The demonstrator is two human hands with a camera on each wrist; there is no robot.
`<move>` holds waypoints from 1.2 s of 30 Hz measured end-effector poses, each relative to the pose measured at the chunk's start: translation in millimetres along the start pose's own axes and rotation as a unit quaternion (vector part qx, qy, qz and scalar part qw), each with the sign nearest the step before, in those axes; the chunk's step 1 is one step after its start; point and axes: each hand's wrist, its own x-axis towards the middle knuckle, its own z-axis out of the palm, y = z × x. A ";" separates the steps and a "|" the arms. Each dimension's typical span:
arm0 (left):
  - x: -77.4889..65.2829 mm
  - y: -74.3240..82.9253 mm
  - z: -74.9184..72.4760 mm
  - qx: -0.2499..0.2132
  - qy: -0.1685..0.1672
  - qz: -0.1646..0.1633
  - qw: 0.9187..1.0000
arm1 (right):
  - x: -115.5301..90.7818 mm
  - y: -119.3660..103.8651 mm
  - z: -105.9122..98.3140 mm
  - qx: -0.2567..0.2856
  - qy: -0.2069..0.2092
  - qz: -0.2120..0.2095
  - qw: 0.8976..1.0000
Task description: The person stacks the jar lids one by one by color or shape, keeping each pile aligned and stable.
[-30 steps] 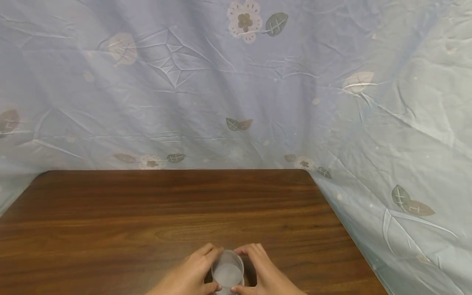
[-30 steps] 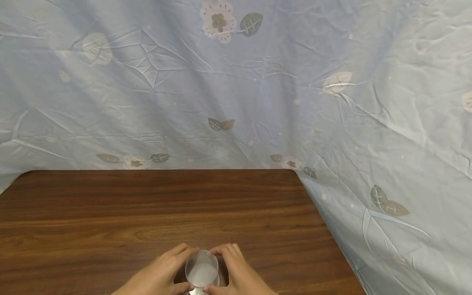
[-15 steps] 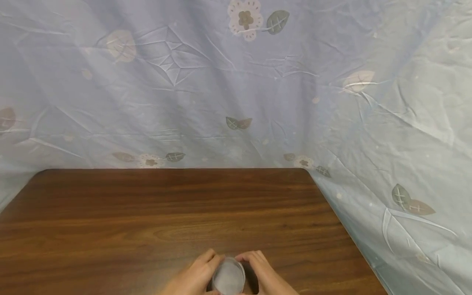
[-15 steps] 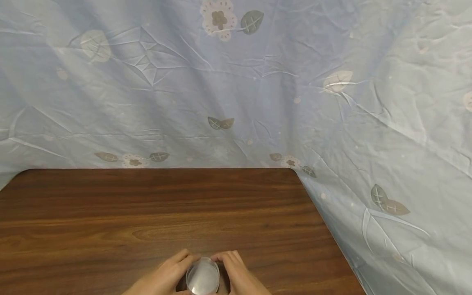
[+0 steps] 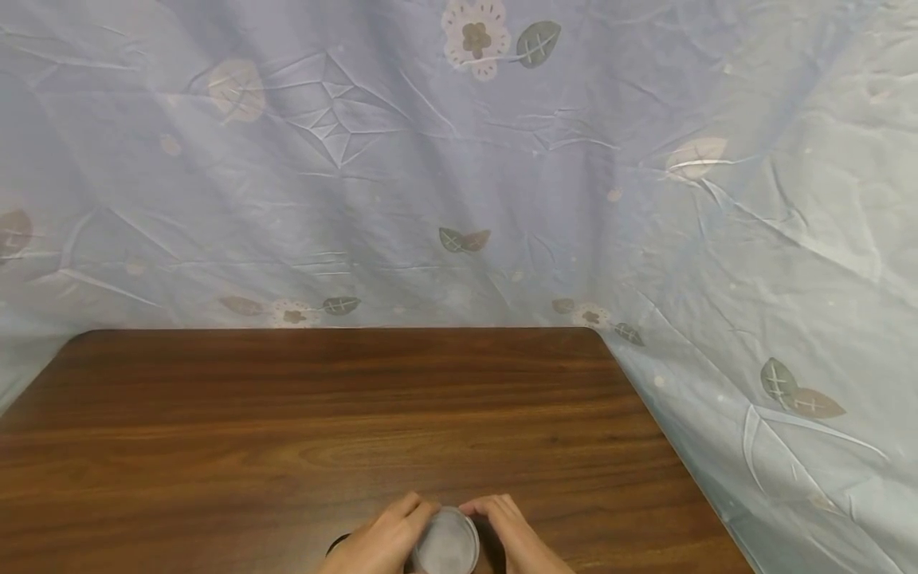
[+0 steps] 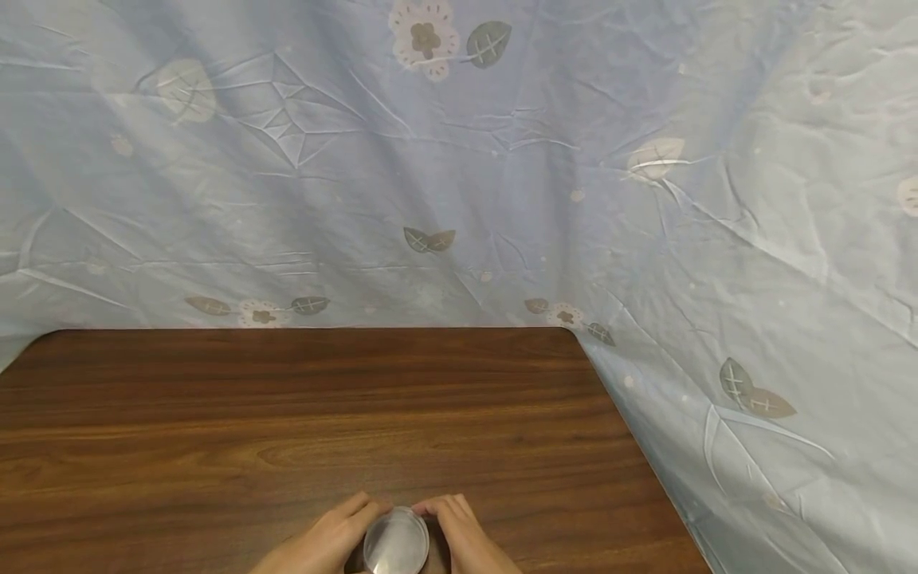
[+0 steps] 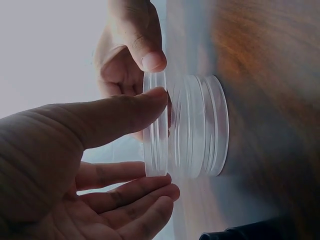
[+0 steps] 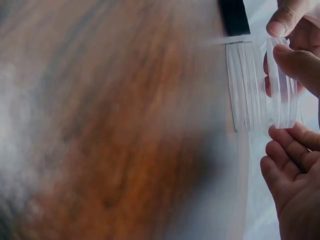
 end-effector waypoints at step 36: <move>-1.7 -2.9 0.7 -0.018 -0.014 -0.005 1.000 | -0.2 2.6 4.3 -0.021 -0.016 -0.001 1.000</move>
